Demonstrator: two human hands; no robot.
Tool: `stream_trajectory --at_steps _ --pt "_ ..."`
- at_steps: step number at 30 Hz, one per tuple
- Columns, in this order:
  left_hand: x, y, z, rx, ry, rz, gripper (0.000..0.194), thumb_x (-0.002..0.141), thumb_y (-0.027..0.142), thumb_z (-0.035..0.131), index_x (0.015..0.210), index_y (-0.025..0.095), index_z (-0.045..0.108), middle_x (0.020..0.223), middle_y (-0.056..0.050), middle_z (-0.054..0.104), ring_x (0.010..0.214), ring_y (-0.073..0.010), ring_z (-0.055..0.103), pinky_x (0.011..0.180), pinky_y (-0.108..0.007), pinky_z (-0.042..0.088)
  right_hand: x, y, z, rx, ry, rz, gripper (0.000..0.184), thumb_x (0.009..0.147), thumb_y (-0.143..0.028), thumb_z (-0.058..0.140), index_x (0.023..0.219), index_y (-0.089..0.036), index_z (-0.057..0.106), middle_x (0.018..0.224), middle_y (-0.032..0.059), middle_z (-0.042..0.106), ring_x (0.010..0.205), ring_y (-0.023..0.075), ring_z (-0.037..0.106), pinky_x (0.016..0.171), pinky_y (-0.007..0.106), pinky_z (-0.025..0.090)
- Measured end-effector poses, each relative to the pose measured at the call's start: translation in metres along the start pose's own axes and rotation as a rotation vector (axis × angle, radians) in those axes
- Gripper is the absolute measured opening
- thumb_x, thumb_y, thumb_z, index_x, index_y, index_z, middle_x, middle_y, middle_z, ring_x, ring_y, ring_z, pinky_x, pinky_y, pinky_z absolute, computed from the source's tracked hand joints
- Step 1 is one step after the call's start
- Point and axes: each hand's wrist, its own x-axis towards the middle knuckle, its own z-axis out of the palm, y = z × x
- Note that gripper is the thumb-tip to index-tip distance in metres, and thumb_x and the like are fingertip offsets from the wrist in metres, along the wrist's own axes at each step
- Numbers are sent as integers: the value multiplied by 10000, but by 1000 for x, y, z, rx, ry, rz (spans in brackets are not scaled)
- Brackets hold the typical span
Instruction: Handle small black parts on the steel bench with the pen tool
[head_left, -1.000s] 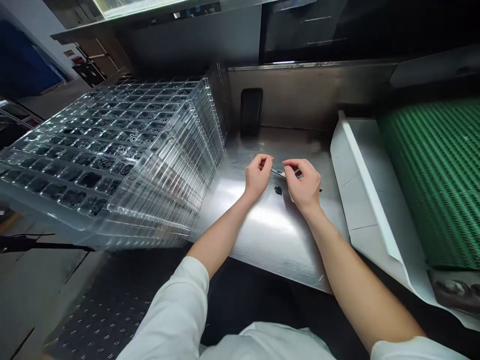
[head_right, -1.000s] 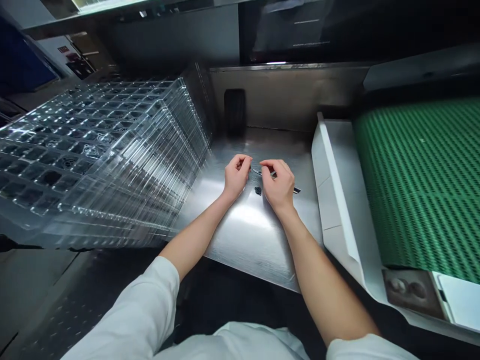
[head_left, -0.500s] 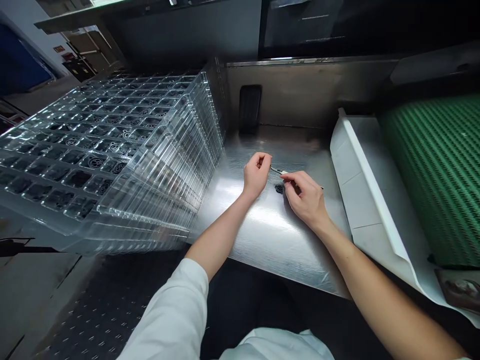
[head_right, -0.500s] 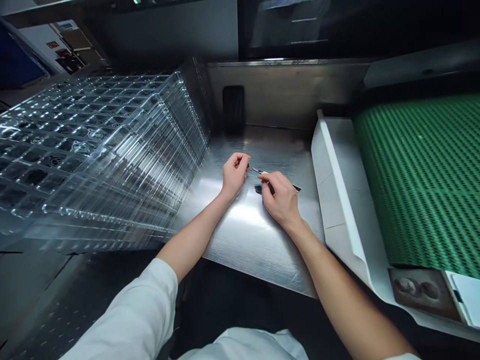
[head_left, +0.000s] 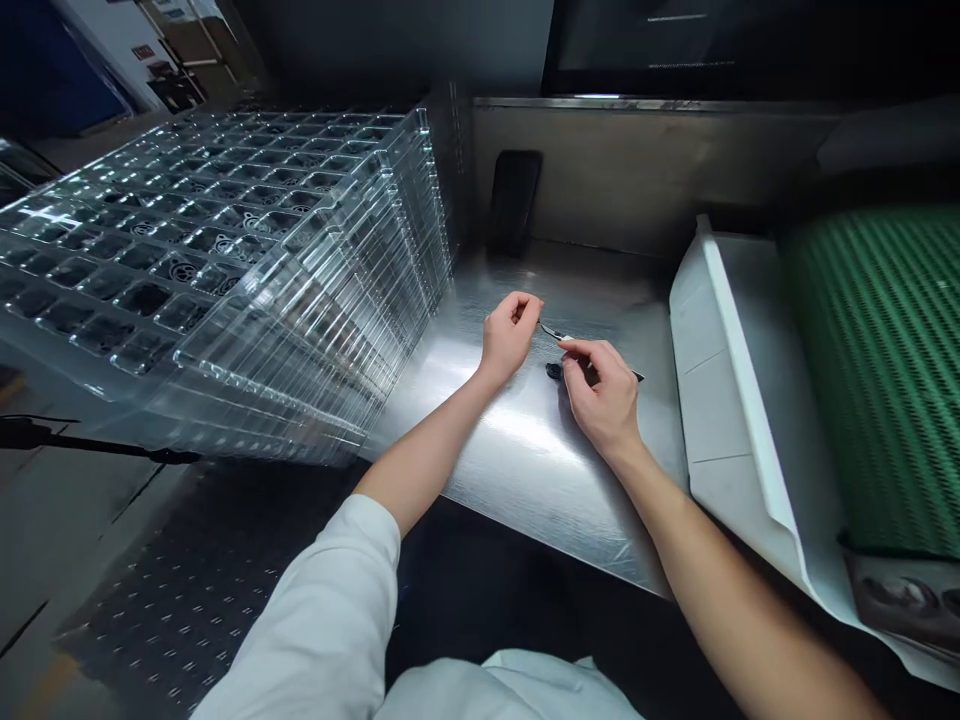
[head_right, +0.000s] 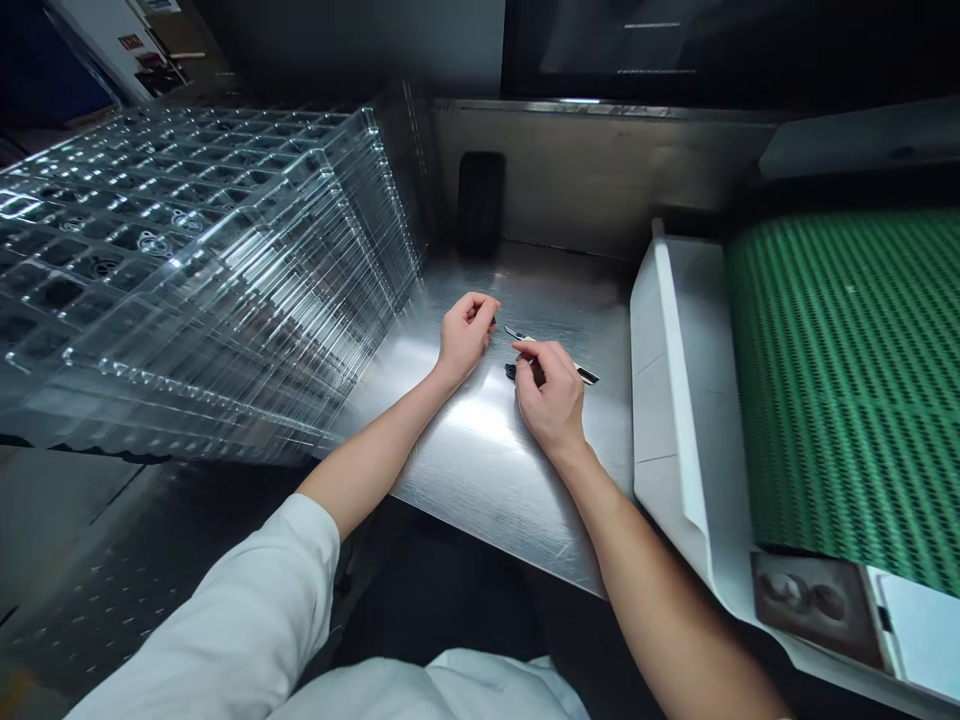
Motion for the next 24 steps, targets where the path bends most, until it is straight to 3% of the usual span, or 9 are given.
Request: stream_trajectory --at_steps 6,12,19,24 --pt "0 1 1 10 34 -33 184 974 313 629 838 190 643 690 37 552 636 -93 514 611 -191 409 3 1 -1 71 16 0 231 1011 -287 491 1068 -225 707 970 59 687 869 242 641 766 374 516" --pt "0 7 4 -11 23 -53 165 975 310 625 869 186 652 669 50 547 540 -77 460 536 -200 380 9 6 -9 31 117 -7 234 1019 -278 492 1044 -227 719 967 55 691 883 246 636 763 382 495" --pt "2 11 1 -5 32 -118 249 998 407 632 901 179 655 662 41 553 528 -78 480 511 -208 356 10 12 -7 -44 95 -25 216 992 -258 509 1031 -229 720 951 47 689 870 255 613 799 409 474" --pt "3 7 0 -58 17 -110 220 989 379 645 905 176 659 650 39 553 528 -80 479 498 -208 339 8 13 -4 -24 88 24 214 988 -267 523 1035 -230 728 964 46 695 876 248 620 795 401 480"
